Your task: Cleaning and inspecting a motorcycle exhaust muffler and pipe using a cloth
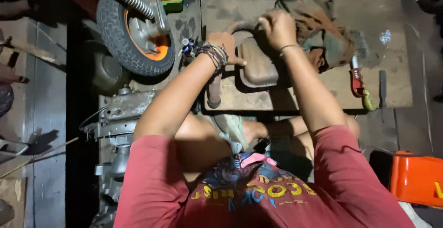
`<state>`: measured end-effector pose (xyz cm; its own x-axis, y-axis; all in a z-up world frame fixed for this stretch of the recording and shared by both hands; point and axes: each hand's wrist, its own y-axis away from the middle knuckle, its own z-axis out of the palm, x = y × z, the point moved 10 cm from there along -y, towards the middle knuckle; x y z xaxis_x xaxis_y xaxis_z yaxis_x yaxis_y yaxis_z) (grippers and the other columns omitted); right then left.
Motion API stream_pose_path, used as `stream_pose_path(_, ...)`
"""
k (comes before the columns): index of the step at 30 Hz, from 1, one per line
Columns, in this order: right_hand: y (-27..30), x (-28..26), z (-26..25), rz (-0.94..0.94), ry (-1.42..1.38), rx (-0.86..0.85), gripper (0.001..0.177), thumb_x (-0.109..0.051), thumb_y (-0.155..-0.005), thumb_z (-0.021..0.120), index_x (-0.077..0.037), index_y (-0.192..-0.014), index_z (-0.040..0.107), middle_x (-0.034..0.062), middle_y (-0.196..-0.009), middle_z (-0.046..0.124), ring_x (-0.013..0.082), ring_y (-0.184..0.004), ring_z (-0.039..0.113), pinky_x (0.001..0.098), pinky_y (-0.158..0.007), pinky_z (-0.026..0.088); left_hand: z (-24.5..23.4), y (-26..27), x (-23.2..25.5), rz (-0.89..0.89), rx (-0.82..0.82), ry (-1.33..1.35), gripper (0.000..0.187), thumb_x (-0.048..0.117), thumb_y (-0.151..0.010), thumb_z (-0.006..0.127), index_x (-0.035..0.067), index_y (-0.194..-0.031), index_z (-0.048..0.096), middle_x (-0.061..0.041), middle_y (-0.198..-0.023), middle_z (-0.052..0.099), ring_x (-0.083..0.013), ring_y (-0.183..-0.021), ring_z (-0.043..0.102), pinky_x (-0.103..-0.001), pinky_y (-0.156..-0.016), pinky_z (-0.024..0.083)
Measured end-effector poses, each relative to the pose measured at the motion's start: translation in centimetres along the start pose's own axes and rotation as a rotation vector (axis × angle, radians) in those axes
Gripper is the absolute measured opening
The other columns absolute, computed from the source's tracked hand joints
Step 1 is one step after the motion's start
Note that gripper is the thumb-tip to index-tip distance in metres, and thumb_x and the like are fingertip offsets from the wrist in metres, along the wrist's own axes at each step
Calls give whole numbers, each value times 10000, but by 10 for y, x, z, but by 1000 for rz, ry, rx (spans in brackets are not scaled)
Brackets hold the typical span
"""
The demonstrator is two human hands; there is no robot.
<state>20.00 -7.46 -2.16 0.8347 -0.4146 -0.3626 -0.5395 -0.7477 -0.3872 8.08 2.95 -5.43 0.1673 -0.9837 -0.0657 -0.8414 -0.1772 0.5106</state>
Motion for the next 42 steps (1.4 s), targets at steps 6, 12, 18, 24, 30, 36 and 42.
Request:
stream_pose_path(6, 19, 12, 36, 277, -392, -375, 608, -330, -1108, 699, -136, -679, 316, -19, -677, 287, 142, -649, 279, 373, -594, 264, -2, 3, 2, 27, 16, 29, 948, 960, -755, 596, 96, -1131, 696, -94, -1056, 747, -300, -929, 740, -422, -725, 590)
stream_pose_path(12, 13, 40, 9, 294, -417, -161, 386, -332, -1114, 673, -144, -820, 507, -37, -733, 455, 119, -691, 390, 374, -619, 328, -6, 4, 2, 51, 38, 38, 1016, 963, -724, 611, 91, -1239, 691, -117, -1252, 704, -336, -1067, 720, -458, -818, 590)
stream_pose_path(18, 30, 13, -9, 149, -293, -174, 227, -203, -1015, 741, 6, -926, 750, 235, -851, 728, 458, -880, 698, 501, -806, 540, -9, -4, 0, 81, 66, 74, 936, 913, -697, 652, 16, -943, 757, -138, -876, 766, -292, -912, 765, -426, -744, 621)
stream_pose_path(24, 41, -4, -33, 210, -500, -250, 307, -284, -1022, 730, -9, -885, 722, 172, -823, 736, 298, -844, 685, 445, -802, 522, -10, -2, 1, 55, 64, 51, 771, 850, -778, 639, 80, -735, 665, -69, -609, 643, -184, -590, 673, -315, -509, 549)
stream_pose_path(30, 5, 10, -22, 79, 159, -112, 357, -417, -1023, 694, -122, -822, 707, 117, -709, 682, 330, -742, 684, 461, -680, 541, -11, 1, 2, 56, 60, 34, 748, 843, -798, 619, 101, -702, 624, -84, -571, 615, -171, -549, 633, -310, -466, 519)
stream_pose_path(36, 39, -33, -30, 321, -645, -412, 220, -234, -963, 752, -45, -850, 751, 104, -763, 765, 216, -781, 697, 381, -807, 535, 8, -8, 1, 66, 65, 57, 867, 912, -745, 571, 71, -879, 735, -83, -815, 728, -221, -829, 749, -369, -650, 598)
stream_pose_path(42, 31, 54, -16, 254, -358, -99, 275, -363, -1056, 724, -102, -984, 769, 119, -876, 756, 306, -931, 729, 411, -810, 540, -1, -10, -1, 57, 84, 44, 773, 869, -775, 620, 99, -733, 668, -69, -640, 656, -185, -654, 700, -318, -553, 559)
